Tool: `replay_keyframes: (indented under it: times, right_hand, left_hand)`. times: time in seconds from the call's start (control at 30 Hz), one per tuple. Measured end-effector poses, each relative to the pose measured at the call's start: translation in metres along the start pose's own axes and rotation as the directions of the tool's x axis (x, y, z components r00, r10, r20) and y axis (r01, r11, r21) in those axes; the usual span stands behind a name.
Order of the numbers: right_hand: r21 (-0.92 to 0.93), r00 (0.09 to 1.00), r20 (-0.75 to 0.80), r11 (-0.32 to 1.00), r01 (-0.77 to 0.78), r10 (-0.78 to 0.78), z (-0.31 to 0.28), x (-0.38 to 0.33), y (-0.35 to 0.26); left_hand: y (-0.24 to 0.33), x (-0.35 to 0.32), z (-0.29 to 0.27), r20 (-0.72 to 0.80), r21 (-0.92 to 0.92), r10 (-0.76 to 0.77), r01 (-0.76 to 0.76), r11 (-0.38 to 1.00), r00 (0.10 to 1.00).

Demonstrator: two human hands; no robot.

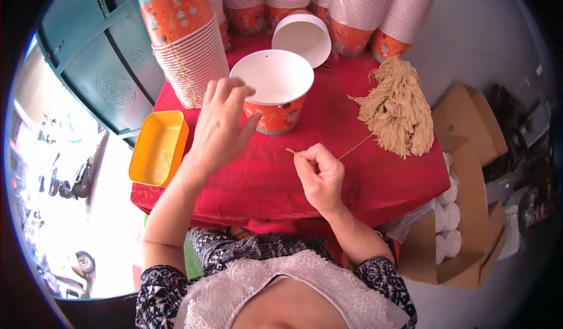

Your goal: Threading and knotting strings through pre-punched holes in paper buckets to attach handles.

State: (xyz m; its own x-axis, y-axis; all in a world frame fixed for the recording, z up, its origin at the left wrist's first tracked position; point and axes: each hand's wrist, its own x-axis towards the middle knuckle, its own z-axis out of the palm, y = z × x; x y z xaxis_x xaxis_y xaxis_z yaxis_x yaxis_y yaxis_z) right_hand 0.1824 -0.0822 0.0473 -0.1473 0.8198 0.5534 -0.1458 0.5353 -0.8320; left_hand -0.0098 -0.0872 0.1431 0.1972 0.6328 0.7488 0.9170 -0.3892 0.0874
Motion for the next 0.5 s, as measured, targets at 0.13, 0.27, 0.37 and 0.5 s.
replay_keyframes:
  times: [0.13, 0.27, 0.37, 0.5]
  right_hand:
    - [0.001, 0.998, -0.057, 1.0, 0.027, -0.027, 0.002, 0.008, -0.002]
    - [-0.003, 0.996, -0.091, 1.0, 0.02, -0.02, -0.003, 0.012, -0.001]
    - [-0.119, 0.984, -0.135, 0.988, 0.101, -0.117, -0.006, 0.015, -0.002]
    - [-0.203, 0.973, -0.156, 0.969, 0.138, -0.171, -0.008, 0.015, -0.002]
  left_hand:
    - [-0.022, 0.005, 0.013, 0.201, 0.129, 0.118, -0.146, 0.981, 0.972]
    - [-0.005, 0.007, 0.013, 0.219, 0.056, 0.137, -0.153, 0.987, 0.966]
    - [0.017, 0.003, 0.006, 0.24, 0.002, 0.165, -0.171, 0.985, 0.957]
    - [0.03, 0.002, 0.004, 0.256, -0.07, 0.163, -0.15, 0.986, 0.953]
